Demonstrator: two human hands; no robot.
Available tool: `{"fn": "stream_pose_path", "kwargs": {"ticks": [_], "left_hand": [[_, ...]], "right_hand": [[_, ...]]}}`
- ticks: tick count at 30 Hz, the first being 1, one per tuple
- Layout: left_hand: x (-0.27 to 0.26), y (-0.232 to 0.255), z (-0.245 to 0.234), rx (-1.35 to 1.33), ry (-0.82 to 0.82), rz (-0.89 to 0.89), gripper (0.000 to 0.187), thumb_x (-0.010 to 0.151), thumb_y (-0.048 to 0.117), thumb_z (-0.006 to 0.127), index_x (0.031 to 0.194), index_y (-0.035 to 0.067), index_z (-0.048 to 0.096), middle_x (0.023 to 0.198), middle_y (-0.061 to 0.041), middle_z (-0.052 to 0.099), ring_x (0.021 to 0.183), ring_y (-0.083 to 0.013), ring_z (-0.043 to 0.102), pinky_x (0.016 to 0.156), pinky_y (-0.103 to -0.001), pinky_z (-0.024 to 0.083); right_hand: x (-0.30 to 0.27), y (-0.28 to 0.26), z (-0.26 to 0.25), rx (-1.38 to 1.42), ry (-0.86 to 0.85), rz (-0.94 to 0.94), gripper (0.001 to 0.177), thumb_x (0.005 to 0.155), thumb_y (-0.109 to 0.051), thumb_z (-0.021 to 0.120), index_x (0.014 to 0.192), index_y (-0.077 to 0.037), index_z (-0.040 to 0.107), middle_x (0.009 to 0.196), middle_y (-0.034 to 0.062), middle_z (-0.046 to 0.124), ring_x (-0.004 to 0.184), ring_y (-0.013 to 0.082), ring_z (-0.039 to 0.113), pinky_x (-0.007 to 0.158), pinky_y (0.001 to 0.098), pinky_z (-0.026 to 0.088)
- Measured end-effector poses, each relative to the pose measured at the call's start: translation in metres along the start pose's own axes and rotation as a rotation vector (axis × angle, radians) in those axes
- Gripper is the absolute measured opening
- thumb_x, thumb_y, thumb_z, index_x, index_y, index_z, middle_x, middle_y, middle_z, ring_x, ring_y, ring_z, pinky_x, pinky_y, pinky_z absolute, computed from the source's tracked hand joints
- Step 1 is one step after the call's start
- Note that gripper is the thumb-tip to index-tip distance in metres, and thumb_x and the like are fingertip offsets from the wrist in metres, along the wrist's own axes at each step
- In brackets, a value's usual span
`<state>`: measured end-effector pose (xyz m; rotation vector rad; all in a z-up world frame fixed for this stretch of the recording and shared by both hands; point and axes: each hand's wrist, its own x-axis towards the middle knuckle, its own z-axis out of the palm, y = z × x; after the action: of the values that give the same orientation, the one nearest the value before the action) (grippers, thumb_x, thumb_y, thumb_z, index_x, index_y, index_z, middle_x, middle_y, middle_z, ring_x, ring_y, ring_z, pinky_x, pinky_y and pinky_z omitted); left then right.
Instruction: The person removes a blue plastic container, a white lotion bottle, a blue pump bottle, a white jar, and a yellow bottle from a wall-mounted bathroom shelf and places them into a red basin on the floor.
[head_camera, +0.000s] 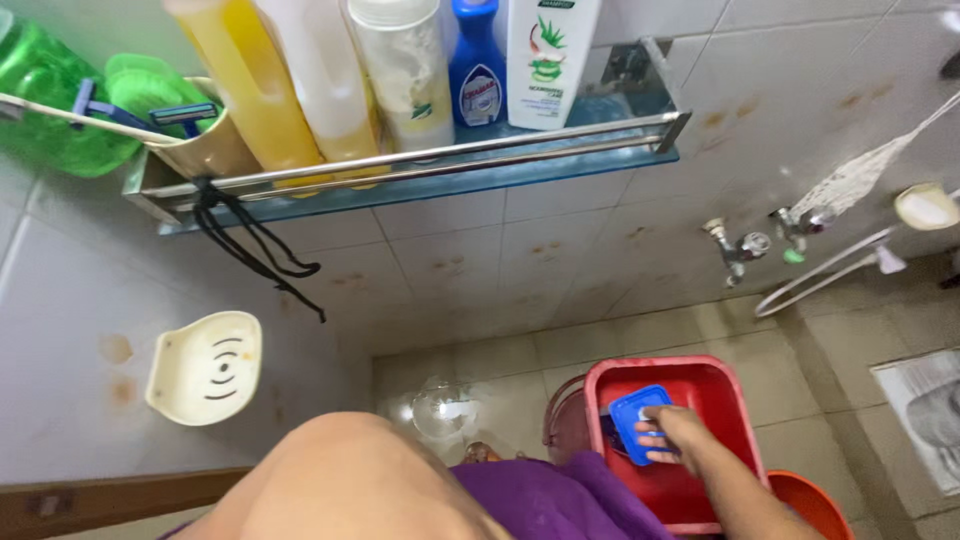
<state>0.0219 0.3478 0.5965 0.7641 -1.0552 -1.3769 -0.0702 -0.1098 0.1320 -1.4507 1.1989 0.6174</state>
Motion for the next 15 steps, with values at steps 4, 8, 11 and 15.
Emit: {"fn": "stream_pose_path", "kwargs": {"ticks": [4,8,11,15], "left_hand": [[0.014,-0.007,-0.005,0.005,-0.008,-0.003,0.032,0.101,0.019,0.064,0.115,-0.008,0.073,0.117,-0.024,0.074,0.115,-0.034,0.069,0.106,-0.039,0.051],[0.029,-0.021,-0.004,-0.003,-0.023,0.032,0.033,0.101,0.021,0.064,0.115,-0.007,0.073,0.117,-0.024,0.074,0.114,-0.0342,0.069,0.106,-0.039,0.051],[0.028,-0.023,0.001,-0.005,0.005,0.043,0.034,0.101,0.023,0.065,0.115,-0.007,0.073,0.117,-0.024,0.074,0.114,-0.0343,0.069,0.105,-0.039,0.052],[0.019,-0.022,0.001,0.001,0.027,0.043,0.036,0.101,0.025,0.065,0.115,-0.006,0.074,0.117,-0.024,0.074,0.113,-0.0344,0.069,0.105,-0.039,0.052]], "right_hand": [[-0.003,-0.004,0.015,-0.091,-0.038,-0.056,0.032,0.096,-0.03,0.061,0.123,-0.015,0.068,0.105,0.0028,0.075,0.086,0.0191,0.069,0.075,0.0439,0.06],[-0.007,-0.014,0.029,-0.167,-0.051,-0.062,0.03,0.095,-0.03,0.062,0.12,-0.018,0.07,0.1,0.0009,0.073,0.082,0.0175,0.067,0.074,0.0423,0.058],[-0.007,-0.02,0.041,-0.213,-0.076,-0.054,0.029,0.095,-0.03,0.06,0.12,-0.02,0.071,0.098,-0.0006,0.071,0.081,0.0172,0.065,0.072,0.0411,0.056],[0.001,-0.016,0.054,-0.18,-0.136,-0.076,0.03,0.095,-0.029,0.06,0.117,-0.015,0.074,0.097,-0.0004,0.073,0.081,0.0165,0.067,0.071,0.0398,0.057]]}}
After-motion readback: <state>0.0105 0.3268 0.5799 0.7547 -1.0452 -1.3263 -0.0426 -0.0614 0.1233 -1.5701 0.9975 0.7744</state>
